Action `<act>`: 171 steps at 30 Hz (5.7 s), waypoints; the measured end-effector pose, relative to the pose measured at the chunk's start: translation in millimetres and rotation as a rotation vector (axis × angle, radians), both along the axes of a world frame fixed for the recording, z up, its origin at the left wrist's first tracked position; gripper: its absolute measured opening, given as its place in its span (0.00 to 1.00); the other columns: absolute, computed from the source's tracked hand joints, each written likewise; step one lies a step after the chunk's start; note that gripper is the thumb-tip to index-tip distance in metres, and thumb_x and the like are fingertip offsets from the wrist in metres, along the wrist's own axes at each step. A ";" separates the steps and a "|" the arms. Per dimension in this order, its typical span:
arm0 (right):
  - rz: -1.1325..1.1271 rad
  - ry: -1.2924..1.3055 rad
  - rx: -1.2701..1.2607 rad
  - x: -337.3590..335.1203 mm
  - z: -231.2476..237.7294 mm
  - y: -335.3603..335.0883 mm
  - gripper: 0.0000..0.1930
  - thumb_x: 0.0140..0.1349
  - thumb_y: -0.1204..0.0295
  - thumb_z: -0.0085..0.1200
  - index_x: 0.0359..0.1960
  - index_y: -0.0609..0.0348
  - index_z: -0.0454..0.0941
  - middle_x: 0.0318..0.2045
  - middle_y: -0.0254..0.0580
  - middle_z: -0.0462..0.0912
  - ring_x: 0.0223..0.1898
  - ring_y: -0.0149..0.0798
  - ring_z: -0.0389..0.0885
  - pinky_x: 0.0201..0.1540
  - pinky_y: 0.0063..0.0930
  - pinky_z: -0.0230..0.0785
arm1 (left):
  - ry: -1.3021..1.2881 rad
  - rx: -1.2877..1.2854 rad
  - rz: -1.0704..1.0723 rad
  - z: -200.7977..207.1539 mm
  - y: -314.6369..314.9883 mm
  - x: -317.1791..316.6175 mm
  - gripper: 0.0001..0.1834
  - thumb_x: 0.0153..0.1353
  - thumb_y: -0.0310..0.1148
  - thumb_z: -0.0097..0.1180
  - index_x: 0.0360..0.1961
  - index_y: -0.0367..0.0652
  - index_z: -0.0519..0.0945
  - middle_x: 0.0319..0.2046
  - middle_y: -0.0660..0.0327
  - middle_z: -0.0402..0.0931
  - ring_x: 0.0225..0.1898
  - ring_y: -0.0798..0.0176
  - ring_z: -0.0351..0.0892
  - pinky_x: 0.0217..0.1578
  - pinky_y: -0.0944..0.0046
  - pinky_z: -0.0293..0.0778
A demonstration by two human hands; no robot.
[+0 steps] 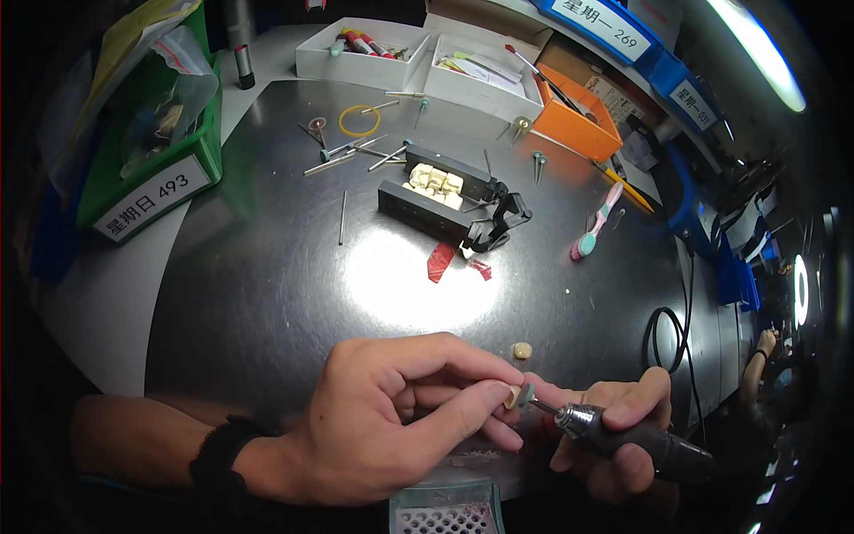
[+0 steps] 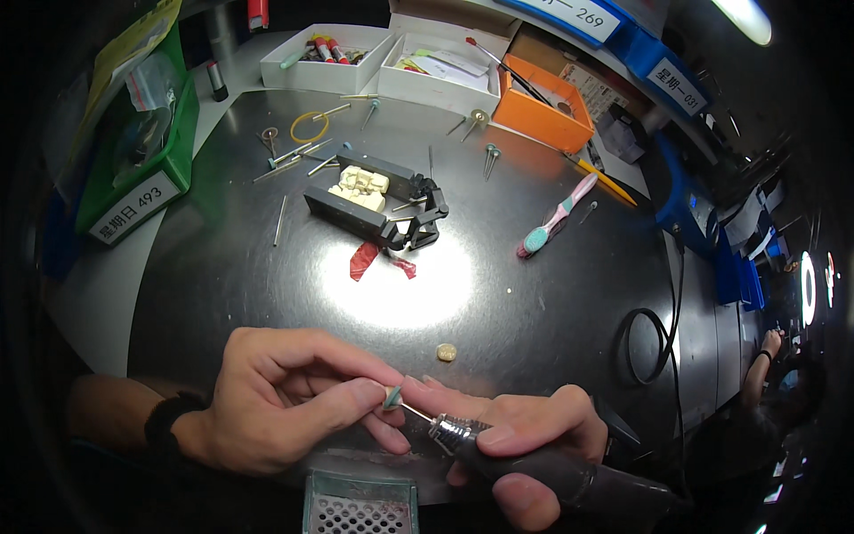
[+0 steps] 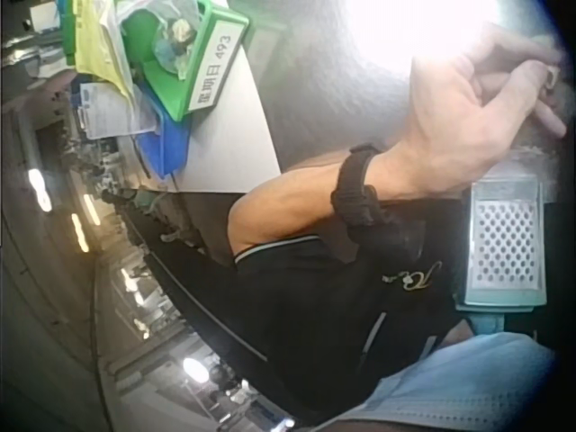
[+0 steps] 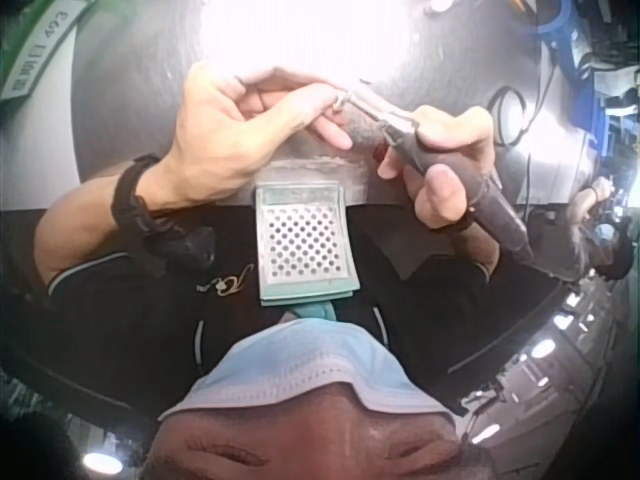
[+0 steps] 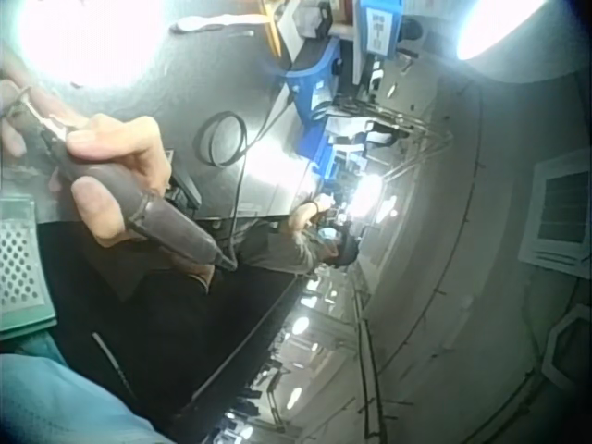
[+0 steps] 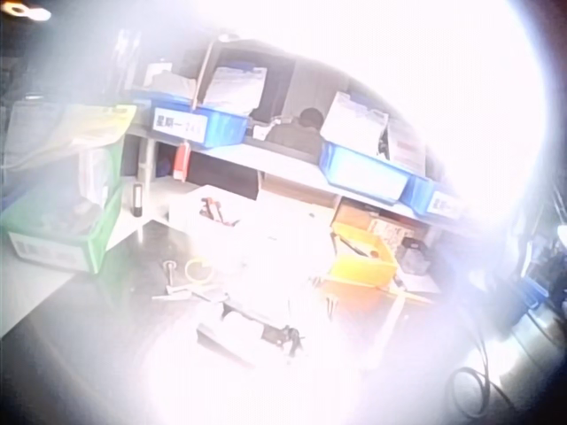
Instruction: Polishing a small dental crown or prosthetic part using a handheld rotary grinding tool at a laboratory workbench.
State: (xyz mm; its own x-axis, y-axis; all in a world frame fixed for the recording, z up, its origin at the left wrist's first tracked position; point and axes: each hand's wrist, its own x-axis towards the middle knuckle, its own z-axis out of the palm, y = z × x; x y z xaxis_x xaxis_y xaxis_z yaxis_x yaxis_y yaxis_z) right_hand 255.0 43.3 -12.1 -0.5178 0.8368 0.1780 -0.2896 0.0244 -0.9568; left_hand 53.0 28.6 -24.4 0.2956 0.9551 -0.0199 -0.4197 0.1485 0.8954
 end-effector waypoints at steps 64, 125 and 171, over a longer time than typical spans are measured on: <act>0.018 -0.030 0.020 -1.0 4.0 -1.7 0.14 0.54 0.67 0.50 0.36 0.60 0.61 0.39 0.74 0.69 0.44 0.52 0.72 0.31 0.23 0.75 | -0.007 -0.235 -0.116 13.1 5.5 -1.8 0.08 0.56 0.21 0.42 0.34 0.26 0.70 0.24 0.49 0.74 0.26 0.57 0.78 0.29 0.69 0.75; 0.042 -0.002 0.133 -12.0 -0.4 2.7 0.09 0.47 0.72 0.53 0.27 0.62 0.69 0.25 0.67 0.75 0.38 0.51 0.76 0.55 0.47 0.54 | 0.526 0.511 0.028 -0.9 10.7 -2.9 0.08 0.46 0.14 0.50 0.28 0.34 0.77 0.26 0.55 0.73 0.27 0.68 0.75 0.27 0.74 0.70; 0.065 -0.017 0.163 -7.3 5.9 4.1 0.08 0.47 0.74 0.51 0.29 0.62 0.69 0.29 0.67 0.75 0.41 0.55 0.74 0.55 0.48 0.53 | 0.657 0.635 0.008 4.7 12.0 -2.4 0.11 0.40 0.12 0.52 0.26 0.35 0.78 0.25 0.54 0.73 0.28 0.64 0.77 0.35 0.69 0.74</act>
State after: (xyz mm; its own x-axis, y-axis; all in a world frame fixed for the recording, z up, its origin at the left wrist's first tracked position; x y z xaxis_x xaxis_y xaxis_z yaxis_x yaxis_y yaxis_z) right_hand 247.7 47.4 -6.3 -0.5741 0.7621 0.2993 -0.2795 0.1612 -0.9465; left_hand 50.6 40.6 -19.7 0.4037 0.8462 0.3479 0.2048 -0.4542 0.8670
